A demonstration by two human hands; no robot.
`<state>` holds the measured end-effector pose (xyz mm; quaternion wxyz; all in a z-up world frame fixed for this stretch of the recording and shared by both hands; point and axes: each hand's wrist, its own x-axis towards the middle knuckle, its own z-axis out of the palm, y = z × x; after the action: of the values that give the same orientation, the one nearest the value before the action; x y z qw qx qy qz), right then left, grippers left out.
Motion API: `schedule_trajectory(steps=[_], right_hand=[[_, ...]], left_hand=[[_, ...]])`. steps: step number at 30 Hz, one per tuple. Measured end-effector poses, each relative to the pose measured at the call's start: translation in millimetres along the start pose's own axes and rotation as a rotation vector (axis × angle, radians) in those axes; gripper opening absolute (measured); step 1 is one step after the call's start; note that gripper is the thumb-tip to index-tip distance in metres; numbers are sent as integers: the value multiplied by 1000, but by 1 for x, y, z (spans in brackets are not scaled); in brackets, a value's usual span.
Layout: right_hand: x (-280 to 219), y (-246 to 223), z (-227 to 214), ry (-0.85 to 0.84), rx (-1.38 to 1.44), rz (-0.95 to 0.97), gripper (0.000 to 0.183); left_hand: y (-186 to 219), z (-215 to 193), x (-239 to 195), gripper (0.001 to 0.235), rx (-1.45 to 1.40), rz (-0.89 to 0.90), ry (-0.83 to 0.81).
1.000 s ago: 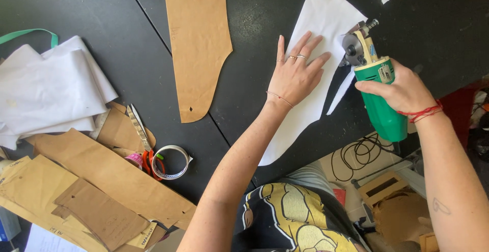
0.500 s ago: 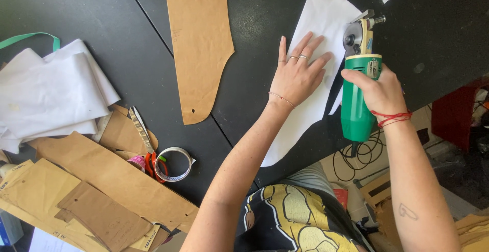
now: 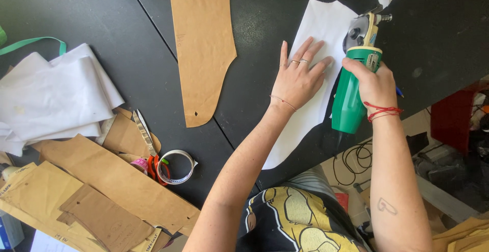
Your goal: Tracing a garment pattern onto fabric with a pen and cutting it out using an electric rotary cutter
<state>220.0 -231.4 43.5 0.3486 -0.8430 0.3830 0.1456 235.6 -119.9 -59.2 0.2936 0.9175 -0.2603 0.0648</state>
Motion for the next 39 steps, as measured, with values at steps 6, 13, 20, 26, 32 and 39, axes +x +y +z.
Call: schedule_trajectory(steps=[6, 13, 20, 26, 32, 39], right_hand=[[13, -3, -2, 35, 46, -18, 68], [12, -20, -12, 25, 144, 149, 45], [17, -23, -13, 18, 170, 165, 41], [17, -32, -17, 10, 154, 185, 40], [25, 7, -21, -156, 613, 67, 32], [24, 68, -97, -238, 573, -228, 27]], left_hand=[[0, -6, 1, 33, 5, 1, -2], [-2, -19, 3, 17, -7, 85, -20], [-2, -21, 5, 22, -11, 72, -72], [-1, -21, 4, 21, 0, 76, -30], [2, -29, 5, 21, 22, 87, -60], [16, -28, 9, 17, 48, 78, 9]])
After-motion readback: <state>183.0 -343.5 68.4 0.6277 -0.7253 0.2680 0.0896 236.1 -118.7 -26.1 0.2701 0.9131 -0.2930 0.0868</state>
